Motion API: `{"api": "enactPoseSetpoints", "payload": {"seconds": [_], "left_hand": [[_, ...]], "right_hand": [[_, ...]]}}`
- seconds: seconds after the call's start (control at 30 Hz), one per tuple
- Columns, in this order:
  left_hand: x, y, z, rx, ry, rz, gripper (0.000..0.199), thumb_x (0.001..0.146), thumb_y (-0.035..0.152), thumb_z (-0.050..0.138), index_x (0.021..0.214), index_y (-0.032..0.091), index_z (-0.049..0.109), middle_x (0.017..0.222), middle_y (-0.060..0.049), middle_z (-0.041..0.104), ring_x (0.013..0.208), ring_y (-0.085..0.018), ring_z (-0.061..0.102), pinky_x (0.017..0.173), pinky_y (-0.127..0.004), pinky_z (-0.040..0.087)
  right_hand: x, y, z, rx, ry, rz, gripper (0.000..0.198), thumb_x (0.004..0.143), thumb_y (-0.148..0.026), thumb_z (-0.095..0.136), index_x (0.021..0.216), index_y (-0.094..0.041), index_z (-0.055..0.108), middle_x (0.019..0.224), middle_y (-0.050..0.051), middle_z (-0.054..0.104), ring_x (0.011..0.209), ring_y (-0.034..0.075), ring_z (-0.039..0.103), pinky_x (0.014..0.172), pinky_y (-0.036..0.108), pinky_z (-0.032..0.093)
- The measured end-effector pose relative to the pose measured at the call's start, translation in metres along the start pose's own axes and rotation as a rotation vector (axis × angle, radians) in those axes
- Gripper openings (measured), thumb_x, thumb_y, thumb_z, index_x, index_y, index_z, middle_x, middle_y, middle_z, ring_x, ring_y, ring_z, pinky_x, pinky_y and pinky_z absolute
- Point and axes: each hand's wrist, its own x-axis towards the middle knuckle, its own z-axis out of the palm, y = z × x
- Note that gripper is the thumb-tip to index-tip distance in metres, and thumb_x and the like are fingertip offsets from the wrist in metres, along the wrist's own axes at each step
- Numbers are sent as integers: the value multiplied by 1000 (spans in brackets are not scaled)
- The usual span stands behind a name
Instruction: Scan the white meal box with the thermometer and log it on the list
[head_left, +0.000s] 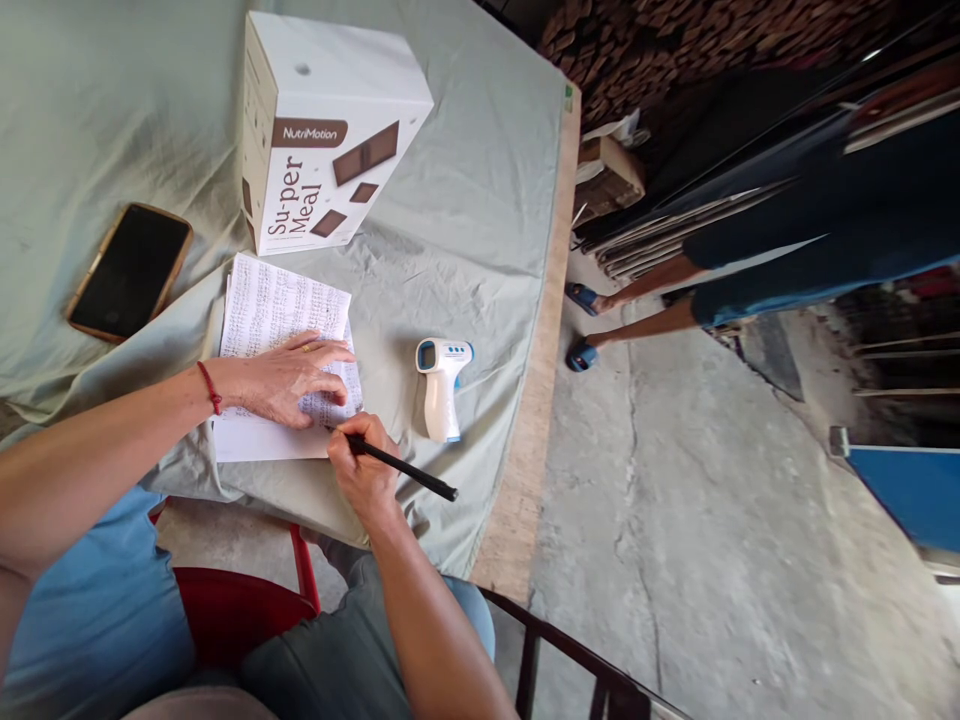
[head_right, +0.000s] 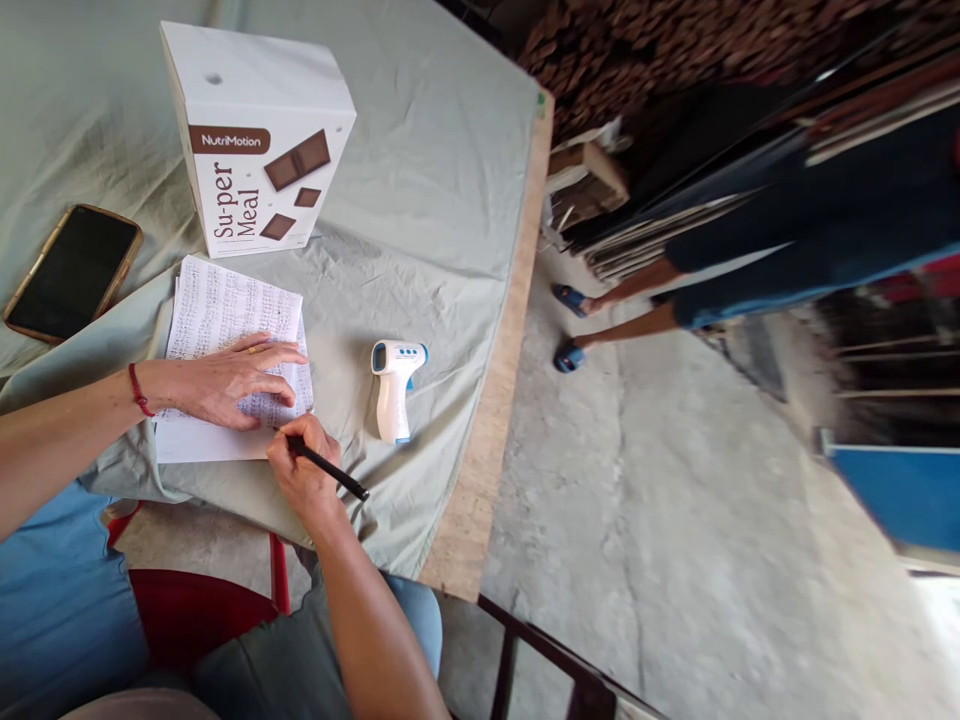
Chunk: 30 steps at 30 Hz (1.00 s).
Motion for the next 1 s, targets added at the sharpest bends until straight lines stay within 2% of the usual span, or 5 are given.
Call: {"api": "enactPoseSetpoints", "payload": {"seconds": [0.13, 0.33, 0.5, 0.7, 1.0], "left_hand": [[0, -1, 1, -7, 14, 8, 36, 72, 21, 66, 106, 28, 68, 149, -3, 48, 145, -28, 31, 121, -51, 18], [1, 1, 0, -41, -11, -28, 34, 70, 18, 66, 104, 25, 69, 150, -8, 46, 146, -30, 31, 121, -50, 16], [0, 1, 0, -36, 7, -3, 33, 71, 20, 65, 104, 27, 68, 149, -4, 47, 145, -28, 31, 121, -50, 17], [0, 1, -1, -47, -29, -22, 36, 71, 18, 66, 106, 26, 68, 152, -4, 43, 146, -29, 29, 122, -50, 14], [1, 0, 0, -58, -40, -28, 38, 71, 22, 64, 109, 27, 69, 156, -2, 40, 148, -27, 25, 123, -44, 9]], "right_hand": [[0, 0, 0, 8, 39, 6, 5, 75, -21, 51, 71, -23, 51, 61, -6, 52, 53, 11, 45, 53, 25, 38], [1, -2, 1, -21, 21, -24, 8, 75, -20, 51, 69, -23, 48, 59, -6, 50, 52, 10, 42, 52, 24, 35], [0, -3, 0, 30, 15, 4, 7, 75, -19, 50, 69, -23, 49, 60, -6, 50, 53, 11, 43, 53, 25, 35], [-1, -3, 1, 76, 127, 38, 8, 76, -18, 49, 69, -23, 50, 60, -6, 49, 53, 11, 43, 54, 25, 36], [0, -2, 0, -27, 62, -27, 9, 77, -18, 52, 70, -23, 49, 60, -7, 48, 54, 11, 44, 54, 24, 37]]}}
